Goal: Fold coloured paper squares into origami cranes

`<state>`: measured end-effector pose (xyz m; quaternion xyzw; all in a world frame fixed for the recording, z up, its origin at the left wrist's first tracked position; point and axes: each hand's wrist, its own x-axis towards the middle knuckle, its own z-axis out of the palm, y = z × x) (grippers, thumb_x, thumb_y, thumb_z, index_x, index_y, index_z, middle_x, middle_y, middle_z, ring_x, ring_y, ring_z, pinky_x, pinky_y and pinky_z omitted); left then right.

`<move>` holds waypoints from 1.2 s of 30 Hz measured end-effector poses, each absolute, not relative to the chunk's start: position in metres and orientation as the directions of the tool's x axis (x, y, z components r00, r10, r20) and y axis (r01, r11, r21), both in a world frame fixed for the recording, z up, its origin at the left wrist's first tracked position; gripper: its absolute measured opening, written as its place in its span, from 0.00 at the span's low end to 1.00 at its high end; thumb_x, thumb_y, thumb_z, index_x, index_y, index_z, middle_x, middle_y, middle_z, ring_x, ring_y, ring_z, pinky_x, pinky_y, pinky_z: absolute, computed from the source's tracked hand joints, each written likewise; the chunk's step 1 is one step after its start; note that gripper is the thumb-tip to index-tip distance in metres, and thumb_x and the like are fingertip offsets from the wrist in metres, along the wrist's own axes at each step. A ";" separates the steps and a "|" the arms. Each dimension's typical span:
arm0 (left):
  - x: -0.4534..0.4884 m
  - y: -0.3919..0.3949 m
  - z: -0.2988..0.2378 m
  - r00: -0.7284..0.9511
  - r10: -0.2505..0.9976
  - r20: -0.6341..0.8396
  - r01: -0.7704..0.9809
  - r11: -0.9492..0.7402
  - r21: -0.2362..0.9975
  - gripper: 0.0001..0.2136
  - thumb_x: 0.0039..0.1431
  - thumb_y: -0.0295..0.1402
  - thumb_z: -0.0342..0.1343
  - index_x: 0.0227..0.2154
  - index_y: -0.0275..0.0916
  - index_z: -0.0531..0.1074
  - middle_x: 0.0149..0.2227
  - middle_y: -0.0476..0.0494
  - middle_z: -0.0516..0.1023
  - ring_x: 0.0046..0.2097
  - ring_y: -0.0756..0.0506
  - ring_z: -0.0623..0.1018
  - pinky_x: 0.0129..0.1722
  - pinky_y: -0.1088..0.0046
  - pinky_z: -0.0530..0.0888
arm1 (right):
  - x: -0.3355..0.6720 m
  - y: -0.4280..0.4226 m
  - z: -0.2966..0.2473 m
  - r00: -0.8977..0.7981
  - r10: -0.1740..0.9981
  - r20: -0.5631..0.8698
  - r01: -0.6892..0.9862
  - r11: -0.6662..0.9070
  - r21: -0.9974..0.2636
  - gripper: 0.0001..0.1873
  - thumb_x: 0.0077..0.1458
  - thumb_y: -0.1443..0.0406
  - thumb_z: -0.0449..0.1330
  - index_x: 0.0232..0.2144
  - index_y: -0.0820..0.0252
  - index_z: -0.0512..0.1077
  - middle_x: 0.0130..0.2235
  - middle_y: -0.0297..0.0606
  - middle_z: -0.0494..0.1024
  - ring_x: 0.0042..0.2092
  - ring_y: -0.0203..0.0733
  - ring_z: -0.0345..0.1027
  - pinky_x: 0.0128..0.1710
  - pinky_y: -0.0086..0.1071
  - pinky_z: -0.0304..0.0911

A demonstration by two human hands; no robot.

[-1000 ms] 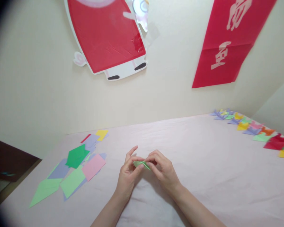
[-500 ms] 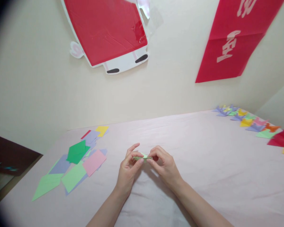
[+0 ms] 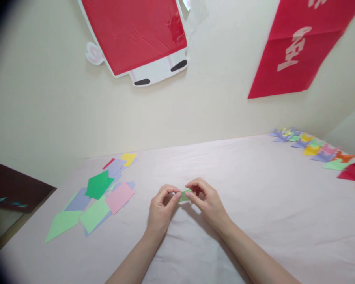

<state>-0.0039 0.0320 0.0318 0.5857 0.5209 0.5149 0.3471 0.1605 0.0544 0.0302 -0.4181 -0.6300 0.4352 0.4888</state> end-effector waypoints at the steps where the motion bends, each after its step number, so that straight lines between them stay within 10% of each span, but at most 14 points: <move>1: -0.004 0.032 0.032 -0.073 0.968 0.241 0.251 -0.217 0.943 0.04 0.59 0.34 0.59 0.30 0.40 0.74 0.32 0.48 0.74 0.37 0.46 0.72 0.40 0.72 0.67 | 0.161 0.055 0.030 -0.181 0.953 0.241 0.101 0.262 -0.960 0.08 0.56 0.59 0.63 0.32 0.58 0.74 0.30 0.34 0.71 0.32 0.38 0.64 0.31 0.31 0.60; 36: -0.003 0.029 0.030 -0.057 0.960 0.275 0.296 -0.247 0.923 0.04 0.61 0.34 0.57 0.32 0.40 0.74 0.33 0.47 0.75 0.39 0.46 0.73 0.39 0.73 0.67 | 0.161 0.056 0.032 -0.217 0.964 0.151 -0.011 0.153 -0.988 0.16 0.51 0.53 0.65 0.26 0.60 0.73 0.27 0.33 0.69 0.30 0.36 0.62 0.30 0.29 0.59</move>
